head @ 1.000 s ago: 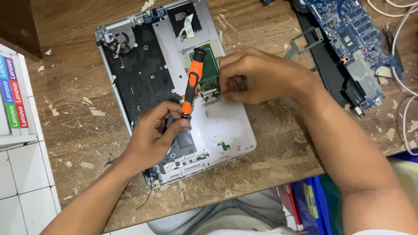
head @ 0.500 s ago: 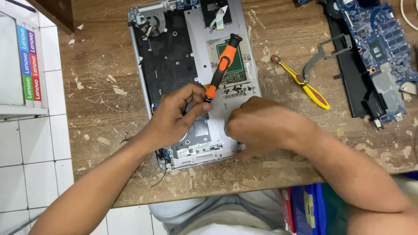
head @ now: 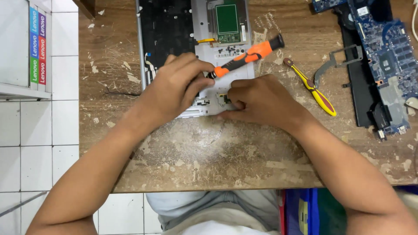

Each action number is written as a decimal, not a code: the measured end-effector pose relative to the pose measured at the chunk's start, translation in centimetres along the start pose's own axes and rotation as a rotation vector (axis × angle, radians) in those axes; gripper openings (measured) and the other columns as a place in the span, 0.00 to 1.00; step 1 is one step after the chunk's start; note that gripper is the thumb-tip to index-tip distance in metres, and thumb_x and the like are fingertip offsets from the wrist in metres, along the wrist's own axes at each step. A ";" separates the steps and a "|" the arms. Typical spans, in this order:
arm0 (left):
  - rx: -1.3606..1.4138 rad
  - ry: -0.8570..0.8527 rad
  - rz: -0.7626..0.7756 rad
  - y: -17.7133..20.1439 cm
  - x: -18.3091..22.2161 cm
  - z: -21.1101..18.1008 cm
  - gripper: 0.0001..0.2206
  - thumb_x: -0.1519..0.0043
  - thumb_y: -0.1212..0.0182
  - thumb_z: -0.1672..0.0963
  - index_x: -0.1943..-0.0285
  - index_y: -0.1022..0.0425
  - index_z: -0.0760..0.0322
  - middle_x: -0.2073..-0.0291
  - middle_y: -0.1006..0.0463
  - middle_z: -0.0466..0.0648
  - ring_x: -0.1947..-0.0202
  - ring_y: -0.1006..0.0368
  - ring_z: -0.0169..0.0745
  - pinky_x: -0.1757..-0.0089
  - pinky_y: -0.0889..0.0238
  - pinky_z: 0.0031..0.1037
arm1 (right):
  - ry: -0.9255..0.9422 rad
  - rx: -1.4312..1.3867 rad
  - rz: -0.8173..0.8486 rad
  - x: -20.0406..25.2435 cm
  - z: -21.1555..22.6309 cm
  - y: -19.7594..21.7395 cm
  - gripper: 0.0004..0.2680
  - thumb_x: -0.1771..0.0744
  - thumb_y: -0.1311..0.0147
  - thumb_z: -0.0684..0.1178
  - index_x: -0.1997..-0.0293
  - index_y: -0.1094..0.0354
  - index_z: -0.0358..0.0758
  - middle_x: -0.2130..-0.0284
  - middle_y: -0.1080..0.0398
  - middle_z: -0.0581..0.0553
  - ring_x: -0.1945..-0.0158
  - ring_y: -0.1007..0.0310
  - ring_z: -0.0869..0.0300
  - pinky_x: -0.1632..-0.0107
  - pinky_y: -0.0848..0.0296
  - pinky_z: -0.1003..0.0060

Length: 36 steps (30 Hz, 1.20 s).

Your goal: Assembling a laptop chassis by installing screws and connecting internal components using a precision screwdriver.

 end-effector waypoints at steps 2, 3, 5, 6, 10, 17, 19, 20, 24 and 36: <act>-0.024 -0.030 -0.010 -0.2 0.4 -1.0 0.07 0.32 0.37 0.61 0.50 0.26 0.73 0.64 0.24 0.54 0.63 0.31 0.48 0.58 0.45 0.34 | 0.034 -0.107 -0.047 -0.3 0.1 0.1 0.21 0.37 0.30 0.63 0.81 0.42 0.46 0.83 0.38 0.55 0.81 0.39 0.61 0.75 0.46 0.62; -0.044 -0.071 -0.014 -0.3 0.5 -1.6 0.06 0.33 0.36 0.63 0.50 0.27 0.74 0.64 0.24 0.54 0.63 0.31 0.49 0.59 0.46 0.34 | 0.056 -0.213 -0.099 -0.3 0.1 0.3 0.22 0.38 0.26 0.60 0.83 0.44 0.46 0.87 0.41 0.55 0.80 0.41 0.66 0.74 0.50 0.67; -0.065 -0.095 -0.033 -0.8 1.0 -1.8 0.07 0.33 0.35 0.63 0.49 0.27 0.74 0.65 0.26 0.53 0.63 0.32 0.49 0.59 0.46 0.35 | -0.021 -0.465 -0.100 -0.3 -0.2 0.5 0.19 0.38 0.27 0.55 0.79 0.44 0.46 0.84 0.45 0.56 0.78 0.46 0.67 0.72 0.49 0.69; -0.085 -0.122 -0.046 -1.1 1.2 -2.0 0.08 0.33 0.35 0.63 0.48 0.27 0.74 0.65 0.28 0.52 0.63 0.32 0.49 0.59 0.47 0.35 | -0.106 -0.719 -0.103 -0.2 -0.6 0.3 0.18 0.38 0.29 0.51 0.74 0.45 0.46 0.80 0.50 0.56 0.76 0.51 0.68 0.71 0.49 0.71; -0.087 -0.117 -0.071 -2.1 1.8 -1.8 0.10 0.34 0.32 0.61 0.48 0.26 0.71 0.65 0.27 0.52 0.64 0.32 0.49 0.61 0.48 0.35 | 0.049 -0.757 -0.398 0.5 -2.4 0.3 0.15 0.32 0.46 0.62 0.64 0.42 0.39 0.76 0.41 0.48 0.74 0.47 0.63 0.67 0.51 0.67; -0.118 -0.070 -0.074 -2.6 2.4 -1.3 0.17 0.31 0.36 0.54 0.39 0.29 0.68 0.60 0.29 0.49 0.60 0.34 0.47 0.56 0.46 0.37 | -0.047 -0.959 -0.639 1.2 -3.1 1.0 0.09 0.28 0.51 0.49 0.61 0.39 0.34 0.76 0.37 0.43 0.83 0.40 0.63 0.79 0.44 0.73; -0.148 -0.048 -0.041 -2.7 2.5 -1.2 0.21 0.31 0.36 0.51 0.34 0.31 0.65 0.56 0.28 0.49 0.58 0.33 0.48 0.55 0.45 0.39 | -0.127 -0.891 -0.701 1.8 -4.5 1.0 0.10 0.28 0.52 0.47 0.66 0.40 0.33 0.80 0.39 0.42 0.84 0.41 0.62 0.80 0.46 0.72; -0.165 -0.070 -0.051 -2.5 2.5 -1.4 0.20 0.32 0.37 0.49 0.37 0.29 0.64 0.57 0.29 0.50 0.58 0.33 0.47 0.56 0.46 0.38 | -0.102 -0.849 -0.671 1.8 -5.0 0.7 0.09 0.28 0.48 0.45 0.67 0.39 0.34 0.79 0.38 0.45 0.80 0.41 0.62 0.75 0.45 0.70; -0.198 -0.081 -0.009 -2.5 2.5 -1.4 0.21 0.35 0.34 0.47 0.40 0.26 0.62 0.58 0.29 0.50 0.58 0.34 0.47 0.57 0.47 0.37 | -0.118 -0.765 -0.534 1.5 -5.0 0.1 0.07 0.30 0.43 0.43 0.67 0.34 0.35 0.75 0.33 0.46 0.73 0.37 0.62 0.68 0.41 0.69; -0.208 -0.057 0.041 -2.8 2.6 -0.9 0.24 0.36 0.35 0.45 0.38 0.28 0.62 0.55 0.27 0.51 0.56 0.35 0.47 0.57 0.47 0.37 | -0.097 -0.787 -0.455 0.6 -3.9 0.4 0.06 0.31 0.42 0.44 0.65 0.30 0.34 0.77 0.28 0.47 0.76 0.35 0.65 0.71 0.39 0.72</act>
Point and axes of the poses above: each hand's wrist, its own x-axis away from the middle knuckle, its own y-axis out of the back of the hand, z = x × y, the point moved 7 cm from there along -x, towards the middle knuckle
